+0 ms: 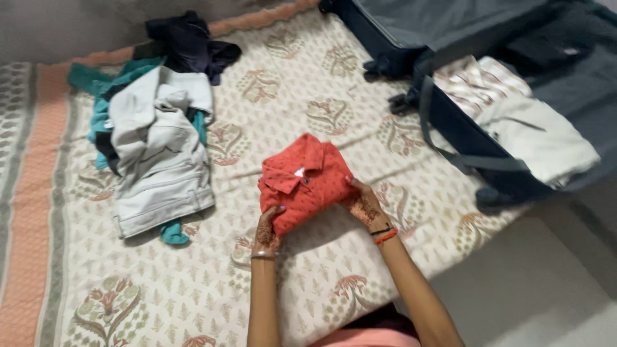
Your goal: The person folds a shirt, a pair of jeans, a pair of pants, and a hoodie on a bed by hand and places each one into an open suitcase.
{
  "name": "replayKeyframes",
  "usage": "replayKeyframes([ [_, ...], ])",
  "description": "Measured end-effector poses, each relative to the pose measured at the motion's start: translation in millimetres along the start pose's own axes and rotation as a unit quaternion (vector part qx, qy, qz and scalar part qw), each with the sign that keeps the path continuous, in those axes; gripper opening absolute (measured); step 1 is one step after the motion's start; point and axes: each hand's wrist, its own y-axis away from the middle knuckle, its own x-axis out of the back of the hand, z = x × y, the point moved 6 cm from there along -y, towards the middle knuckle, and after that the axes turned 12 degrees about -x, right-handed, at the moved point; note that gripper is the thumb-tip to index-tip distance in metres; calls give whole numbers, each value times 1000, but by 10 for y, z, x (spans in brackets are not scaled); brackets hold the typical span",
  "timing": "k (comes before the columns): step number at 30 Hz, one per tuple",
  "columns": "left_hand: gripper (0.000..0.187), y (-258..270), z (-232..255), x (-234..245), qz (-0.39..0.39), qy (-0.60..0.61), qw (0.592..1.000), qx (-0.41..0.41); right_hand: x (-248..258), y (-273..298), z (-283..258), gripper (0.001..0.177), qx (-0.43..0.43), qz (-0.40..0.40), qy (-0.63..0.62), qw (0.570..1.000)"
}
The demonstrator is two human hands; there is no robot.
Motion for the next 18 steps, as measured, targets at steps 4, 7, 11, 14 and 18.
replayKeyframes([
  [4,11,-67,-373,-32,-7,22,1000,20,130,301,-58,40,31,-34,-59,997],
  [7,13,9,-606,-318,-25,32,999,10,221,398,-117,40,58,-56,-91,993],
  [11,18,154,-746,-871,-48,50,997,47,245,627,-287,41,131,-61,-69,987],
  [14,21,319,-821,-1254,-49,41,996,56,214,878,-495,43,164,-25,-54,985],
  [18,21,401,-1058,-1800,-87,49,993,69,296,1139,-852,44,173,-12,-69,983],
])
